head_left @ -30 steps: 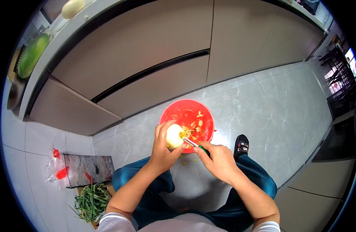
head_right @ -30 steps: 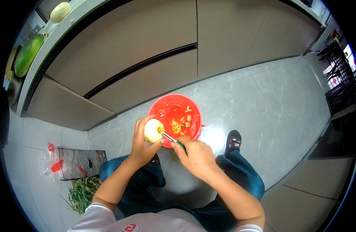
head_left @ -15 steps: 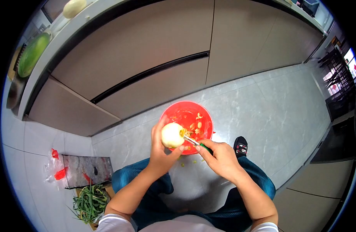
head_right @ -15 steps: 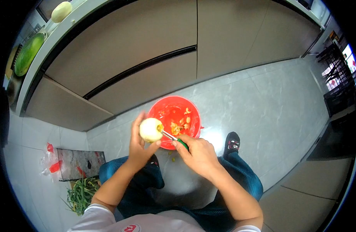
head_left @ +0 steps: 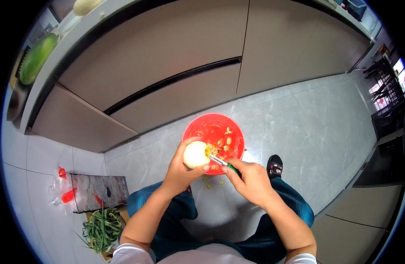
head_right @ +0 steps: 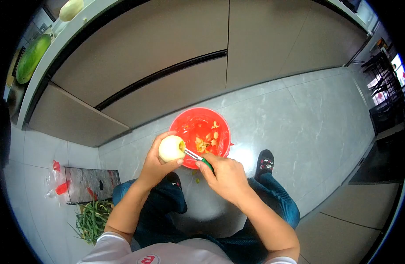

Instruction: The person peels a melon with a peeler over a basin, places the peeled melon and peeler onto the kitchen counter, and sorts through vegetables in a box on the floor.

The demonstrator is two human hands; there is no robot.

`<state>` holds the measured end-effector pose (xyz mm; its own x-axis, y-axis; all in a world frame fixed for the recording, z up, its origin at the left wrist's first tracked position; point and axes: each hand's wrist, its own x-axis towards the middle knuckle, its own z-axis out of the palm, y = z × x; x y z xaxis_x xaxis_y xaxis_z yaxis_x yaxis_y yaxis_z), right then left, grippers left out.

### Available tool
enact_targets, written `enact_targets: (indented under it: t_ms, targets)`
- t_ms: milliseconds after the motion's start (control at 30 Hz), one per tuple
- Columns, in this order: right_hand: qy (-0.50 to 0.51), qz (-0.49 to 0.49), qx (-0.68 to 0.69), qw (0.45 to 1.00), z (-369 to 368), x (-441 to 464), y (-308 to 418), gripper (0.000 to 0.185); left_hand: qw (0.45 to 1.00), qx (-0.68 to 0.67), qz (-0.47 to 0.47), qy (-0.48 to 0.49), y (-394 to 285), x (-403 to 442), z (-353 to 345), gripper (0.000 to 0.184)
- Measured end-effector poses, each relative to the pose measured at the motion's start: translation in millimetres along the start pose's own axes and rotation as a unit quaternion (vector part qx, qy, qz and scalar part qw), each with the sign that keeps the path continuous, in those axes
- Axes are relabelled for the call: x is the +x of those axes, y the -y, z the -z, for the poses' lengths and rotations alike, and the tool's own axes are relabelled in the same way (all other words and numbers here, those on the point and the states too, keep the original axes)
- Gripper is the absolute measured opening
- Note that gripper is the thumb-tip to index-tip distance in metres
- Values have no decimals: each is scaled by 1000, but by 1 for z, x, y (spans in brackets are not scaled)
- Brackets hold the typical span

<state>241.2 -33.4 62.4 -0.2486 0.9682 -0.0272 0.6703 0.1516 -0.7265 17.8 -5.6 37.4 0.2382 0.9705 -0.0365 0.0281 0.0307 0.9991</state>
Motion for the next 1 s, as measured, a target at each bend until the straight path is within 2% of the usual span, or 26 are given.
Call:
enact_targets:
  t_ms: [133, 200, 267, 333, 367, 433, 533, 600, 633, 667, 700, 733, 833, 967, 1000]
  targets:
    - [15, -37, 0, 999, -8, -2, -1, 33, 1000, 3, -4, -7, 16, 0, -3, 72]
    - [25, -55, 15, 998, -12, -3, -1, 33, 994, 91, -49, -23, 25, 0, -3, 73]
    - [34, -73, 31, 996, -15, -4, -3, 34, 991, 112, -59, -37, 28, -1, -6, 73]
    - [45, -92, 74, 992, -18, -4, -7, 36, 987, 134, -71, -51, 27, 0, -11, 73]
    - [44, -93, 74, 992, -22, -3, -11, 36, 975, 188, -98, -65, 23, -1, -14, 72]
    - [82, -137, 260, 952, -29, -2, -18, 38, 959, 242, -126, -79, 22, 0, -16, 71]
    - [85, -154, 227, 958, -24, 1, -16, 41, 939, 291, -160, -88, 25, 2, -16, 71]
    - [88, -151, 199, 964, -18, 5, -14, 42, 978, 165, -94, -82, 24, 4, -14, 71]
    - [91, -149, 171, 970, -16, 5, -14, 43, 979, 164, -95, -81, 23, 6, -12, 71]
    - [90, -150, 171, 970, -19, 5, -18, 43, 997, 31, -35, -68, 20, 7, -10, 71]
    - [83, -151, 236, 956, -23, 7, -23, 44, 993, -102, 26, -55, 17, 8, -7, 72]
    - [76, -151, 300, 939, -26, 8, -26, 44, 990, -126, 39, -50, 14, 8, -6, 71]
    - [93, -193, 330, 919, -17, 12, -26, 45, 982, -177, 56, -40, 12, 8, -2, 72]
    - [48, -175, 269, 946, -20, 16, -39, 43, 981, -179, 64, -32, 8, 8, 2, 74]
    - [26, -165, 290, 942, -23, 18, -40, 42, 980, -187, 64, -30, 6, 8, 3, 74]
